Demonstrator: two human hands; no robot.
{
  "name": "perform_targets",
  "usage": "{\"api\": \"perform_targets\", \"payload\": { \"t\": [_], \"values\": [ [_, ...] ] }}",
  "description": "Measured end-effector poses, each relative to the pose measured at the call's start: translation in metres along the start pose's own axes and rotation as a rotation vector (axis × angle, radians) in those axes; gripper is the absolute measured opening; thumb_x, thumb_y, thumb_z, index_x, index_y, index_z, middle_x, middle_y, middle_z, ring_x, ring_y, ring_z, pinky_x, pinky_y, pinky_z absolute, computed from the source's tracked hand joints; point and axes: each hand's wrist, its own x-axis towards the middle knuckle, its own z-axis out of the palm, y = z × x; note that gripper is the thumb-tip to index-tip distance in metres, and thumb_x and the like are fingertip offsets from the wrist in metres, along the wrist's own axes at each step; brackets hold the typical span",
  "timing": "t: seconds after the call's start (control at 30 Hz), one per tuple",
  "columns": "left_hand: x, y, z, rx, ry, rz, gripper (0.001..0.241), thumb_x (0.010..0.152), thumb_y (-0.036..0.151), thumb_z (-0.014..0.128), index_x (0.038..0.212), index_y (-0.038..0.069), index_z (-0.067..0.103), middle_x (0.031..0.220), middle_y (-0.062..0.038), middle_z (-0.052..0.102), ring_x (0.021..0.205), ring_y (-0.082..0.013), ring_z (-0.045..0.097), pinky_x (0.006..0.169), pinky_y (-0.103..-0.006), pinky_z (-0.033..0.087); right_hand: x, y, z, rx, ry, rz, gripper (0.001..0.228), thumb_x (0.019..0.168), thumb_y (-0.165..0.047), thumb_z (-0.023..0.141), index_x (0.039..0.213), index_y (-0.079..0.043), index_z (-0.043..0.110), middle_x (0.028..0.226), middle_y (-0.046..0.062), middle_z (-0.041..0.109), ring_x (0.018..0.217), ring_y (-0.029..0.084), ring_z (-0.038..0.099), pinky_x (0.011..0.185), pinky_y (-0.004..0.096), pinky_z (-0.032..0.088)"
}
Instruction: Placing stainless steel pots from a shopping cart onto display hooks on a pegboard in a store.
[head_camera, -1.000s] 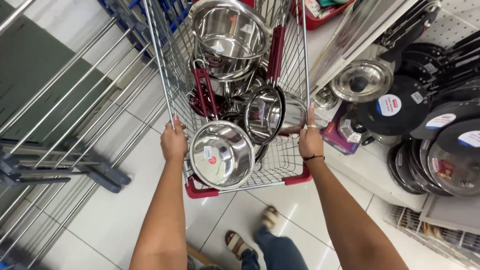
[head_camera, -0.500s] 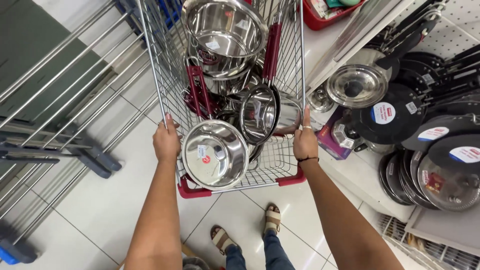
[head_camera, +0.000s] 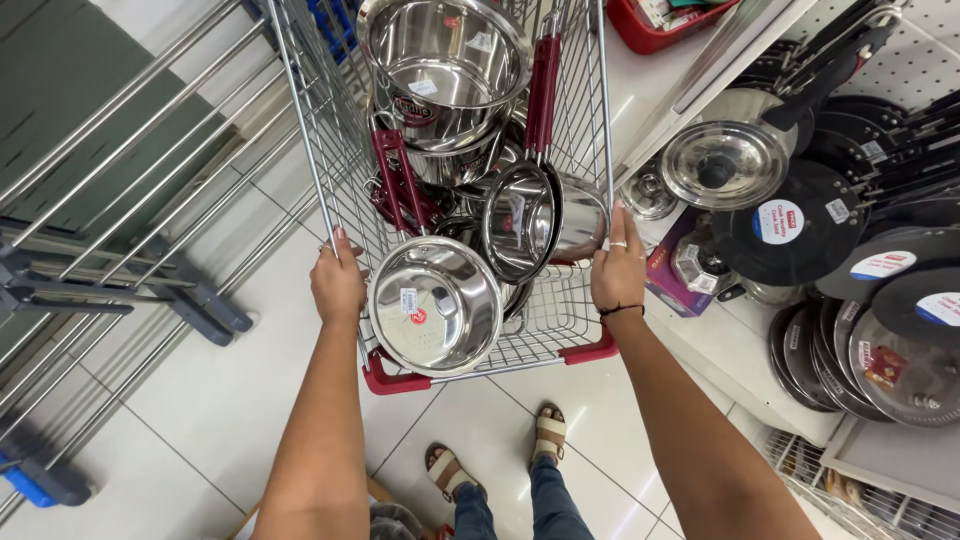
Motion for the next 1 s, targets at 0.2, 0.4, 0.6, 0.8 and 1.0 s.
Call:
{"api": "perform_targets", "payload": {
  "t": [0.2,0.4,0.6,0.8,1.0],
  "values": [
    [0.006,-0.009,0.006,0.036,0.03,-0.031,0.062,0.105,0.056,0.038,0.106,0.003,0.071,0.091,-0.014,0.078,0.072,-0.0268,0.076,0.068,-0.0408,0.058,0.028,-0.036,-0.036,0.29,-0.541,0.65,0.082,0.097,-0.006,0.042,0.171,-0.021,0.011,0.153,0.024,0.048,0.13,0.044,0.056,0.11,0.047,0.045],
    [0.022,-0.027,0.018,0.184,0.069,0.011,0.063,0.104,0.056,0.035,0.104,0.006,0.073,0.09,-0.021,0.074,0.089,-0.0415,0.071,0.083,-0.0535,0.053,0.005,0.005,0.001,0.286,-0.267,0.129,0.072,0.094,0.011,0.039,0.163,-0.005,0.026,0.168,0.024,0.025,0.153,0.041,0.032,0.124,0.042,0.033],
    [0.014,-0.019,0.015,0.171,0.082,0.075,0.062,0.106,0.053,0.034,0.105,0.002,0.07,0.092,-0.026,0.073,0.091,-0.0461,0.069,0.084,-0.0557,0.052,0.011,-0.017,-0.019,0.302,-0.31,0.18,0.075,0.089,0.013,0.036,0.161,-0.002,0.025,0.17,0.022,0.021,0.152,0.04,0.03,0.12,0.041,0.034],
    [0.012,-0.018,0.014,0.193,0.072,0.047,0.063,0.106,0.054,0.033,0.105,0.002,0.07,0.093,-0.027,0.072,0.092,-0.0464,0.069,0.085,-0.0556,0.053,0.005,-0.003,-0.006,0.276,-0.294,0.162,0.074,0.091,0.012,0.036,0.162,-0.004,0.025,0.166,0.021,0.03,0.15,0.039,0.036,0.12,0.041,0.035],
    [0.014,-0.018,0.014,0.205,0.065,0.051,0.063,0.106,0.053,0.032,0.106,0.003,0.07,0.095,-0.026,0.073,0.094,-0.0462,0.069,0.086,-0.0554,0.052,0.007,-0.006,-0.009,0.283,-0.292,0.18,0.076,0.091,0.012,0.038,0.163,-0.008,0.024,0.161,0.023,0.036,0.141,0.042,0.045,0.112,0.043,0.043]
  ]
}}
